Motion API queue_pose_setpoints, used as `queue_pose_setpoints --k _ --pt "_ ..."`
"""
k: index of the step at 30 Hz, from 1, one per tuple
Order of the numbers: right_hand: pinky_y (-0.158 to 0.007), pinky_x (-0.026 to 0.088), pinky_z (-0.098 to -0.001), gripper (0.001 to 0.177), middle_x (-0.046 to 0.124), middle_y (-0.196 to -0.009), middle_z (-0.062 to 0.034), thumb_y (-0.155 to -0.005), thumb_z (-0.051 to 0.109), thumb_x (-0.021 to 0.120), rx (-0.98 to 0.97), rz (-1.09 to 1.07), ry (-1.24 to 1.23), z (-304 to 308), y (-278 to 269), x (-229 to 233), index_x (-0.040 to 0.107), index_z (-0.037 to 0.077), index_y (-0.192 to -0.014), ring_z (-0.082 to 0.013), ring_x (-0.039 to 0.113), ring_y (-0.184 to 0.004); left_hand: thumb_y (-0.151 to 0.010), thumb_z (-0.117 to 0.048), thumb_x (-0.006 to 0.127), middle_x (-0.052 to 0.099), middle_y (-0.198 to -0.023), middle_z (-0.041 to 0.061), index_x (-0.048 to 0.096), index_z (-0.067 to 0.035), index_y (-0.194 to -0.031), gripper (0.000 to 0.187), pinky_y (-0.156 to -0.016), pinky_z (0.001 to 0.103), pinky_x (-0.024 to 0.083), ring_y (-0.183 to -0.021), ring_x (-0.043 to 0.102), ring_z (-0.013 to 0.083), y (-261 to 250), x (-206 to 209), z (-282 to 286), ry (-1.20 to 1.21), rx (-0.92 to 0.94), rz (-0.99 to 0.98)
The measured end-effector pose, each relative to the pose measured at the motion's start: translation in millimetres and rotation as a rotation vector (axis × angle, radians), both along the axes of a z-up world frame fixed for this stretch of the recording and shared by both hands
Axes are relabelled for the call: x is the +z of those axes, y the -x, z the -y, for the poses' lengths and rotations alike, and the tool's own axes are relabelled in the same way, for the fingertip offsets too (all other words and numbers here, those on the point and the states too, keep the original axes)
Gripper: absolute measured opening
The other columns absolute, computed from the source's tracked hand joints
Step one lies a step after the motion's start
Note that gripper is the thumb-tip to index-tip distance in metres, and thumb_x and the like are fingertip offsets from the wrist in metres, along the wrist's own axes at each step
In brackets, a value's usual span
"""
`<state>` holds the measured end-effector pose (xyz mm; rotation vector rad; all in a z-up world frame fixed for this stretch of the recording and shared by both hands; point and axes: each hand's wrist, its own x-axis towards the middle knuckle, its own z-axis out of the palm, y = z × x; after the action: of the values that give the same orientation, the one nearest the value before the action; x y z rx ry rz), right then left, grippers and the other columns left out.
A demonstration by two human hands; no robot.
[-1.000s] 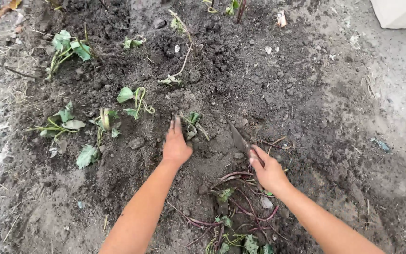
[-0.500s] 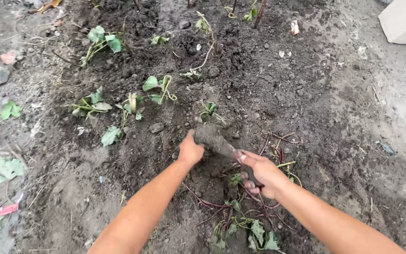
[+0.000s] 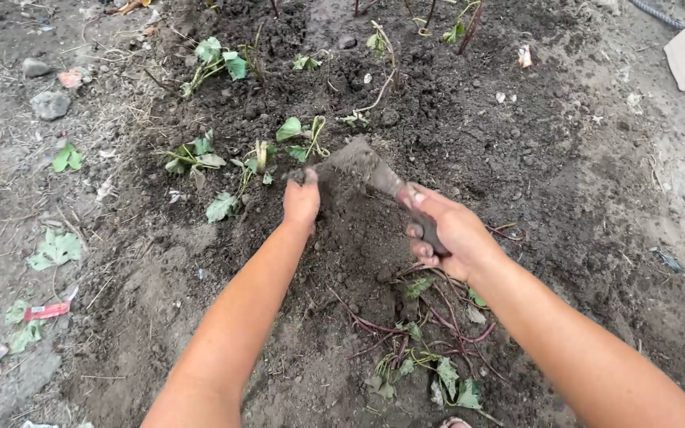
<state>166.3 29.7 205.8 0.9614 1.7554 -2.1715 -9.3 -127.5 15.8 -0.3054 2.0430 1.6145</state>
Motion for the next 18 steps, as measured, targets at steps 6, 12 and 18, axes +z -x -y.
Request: queue_pose_setpoints --k 6,12,18 --pt "-0.037 0.034 -0.0261 0.058 0.04 -0.073 -0.0059 -0.104 0.026 0.047 -0.038 -0.029 -0.041 6.3 4.8 -0.1 0.034 0.014 -0.159 -0.0145 0.042 -0.046 -0.099 -0.017 0.053 0.034 -0.158 0.03 0.013 -0.001 -0.164 0.078 -0.079 0.042 0.061 -0.119 0.06 0.0372 -5.5 -28.6 7.8 0.113 -0.194 0.039" --pt "-0.04 0.037 -0.0282 0.061 0.045 -0.076 -0.0091 -0.103 0.018 0.048 -0.048 -0.116 -0.138 14.0 19.9 -6.8 0.029 0.008 -0.16 -0.0162 0.047 -0.049 -0.103 -0.02 0.052 0.039 -0.154 0.033 0.025 0.009 -0.157 0.067 -0.102 0.058 0.054 -0.138 0.047 0.0451 -11.4 -39.7 10.2 0.174 -0.353 -0.027" --pt "-0.051 0.053 -0.0308 0.061 0.064 -0.122 -0.0228 -0.101 0.014 0.053 0.083 -0.118 -0.63 29.6 24.4 -5.1 0.037 0.018 -0.16 -0.0191 0.061 -0.062 -0.108 -0.033 0.041 0.072 -0.081 0.025 0.072 0.006 -0.1 0.05 -0.051 0.039 0.052 -0.066 0.069 0.0312 -23.7 8.4 29.5 0.302 -0.402 -0.146"
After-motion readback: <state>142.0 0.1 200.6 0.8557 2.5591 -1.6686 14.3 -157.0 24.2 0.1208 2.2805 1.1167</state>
